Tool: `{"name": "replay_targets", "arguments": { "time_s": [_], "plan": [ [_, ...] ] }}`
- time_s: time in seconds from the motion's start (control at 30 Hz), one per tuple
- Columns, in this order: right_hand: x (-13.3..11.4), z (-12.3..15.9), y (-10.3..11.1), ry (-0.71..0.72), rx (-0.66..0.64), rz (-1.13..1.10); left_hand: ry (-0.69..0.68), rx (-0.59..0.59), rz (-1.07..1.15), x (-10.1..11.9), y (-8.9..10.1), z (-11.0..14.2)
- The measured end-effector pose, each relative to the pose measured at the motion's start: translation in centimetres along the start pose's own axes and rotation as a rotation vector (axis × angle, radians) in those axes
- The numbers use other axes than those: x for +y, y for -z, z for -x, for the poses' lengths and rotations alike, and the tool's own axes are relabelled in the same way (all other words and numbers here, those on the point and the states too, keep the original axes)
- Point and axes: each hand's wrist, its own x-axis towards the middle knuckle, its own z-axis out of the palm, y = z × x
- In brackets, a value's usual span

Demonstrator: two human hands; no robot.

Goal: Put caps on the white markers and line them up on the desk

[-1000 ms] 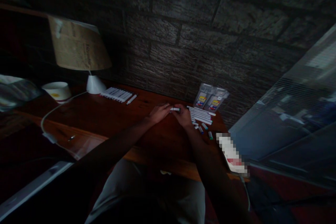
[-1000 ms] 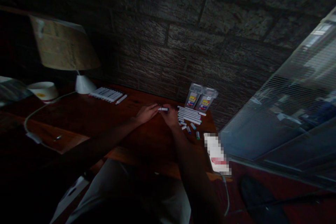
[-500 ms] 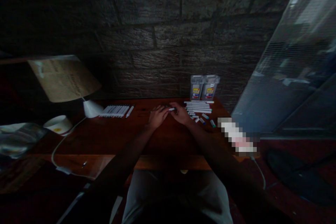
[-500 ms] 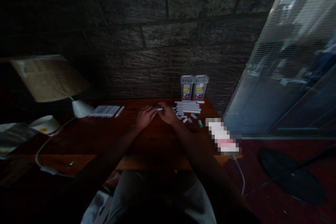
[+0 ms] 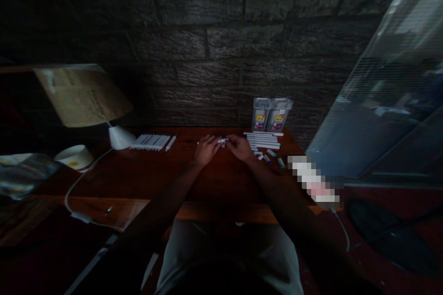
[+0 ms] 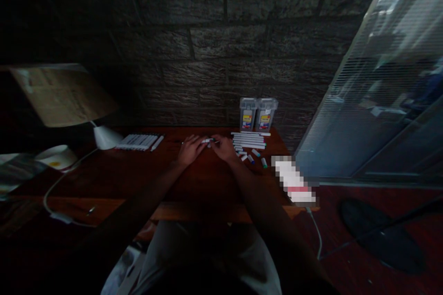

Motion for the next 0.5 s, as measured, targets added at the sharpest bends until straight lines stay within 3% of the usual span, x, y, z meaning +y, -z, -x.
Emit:
{"name": "replay_targets", "arguments": {
  "time_s": [0.2, 0.5],
  "plan": [
    [0.09, -0.09, -0.22, 0.006, -0.001, -0.056, -0.018, 0.043, 0.028, -0.45, 0.03, -0.04],
    [-0.34, 0.01, -0.10, -0.013, -0.013, -0.137, 0.062, 0.039, -0.036, -0.11, -0.06, 0.29]
  ]
}}
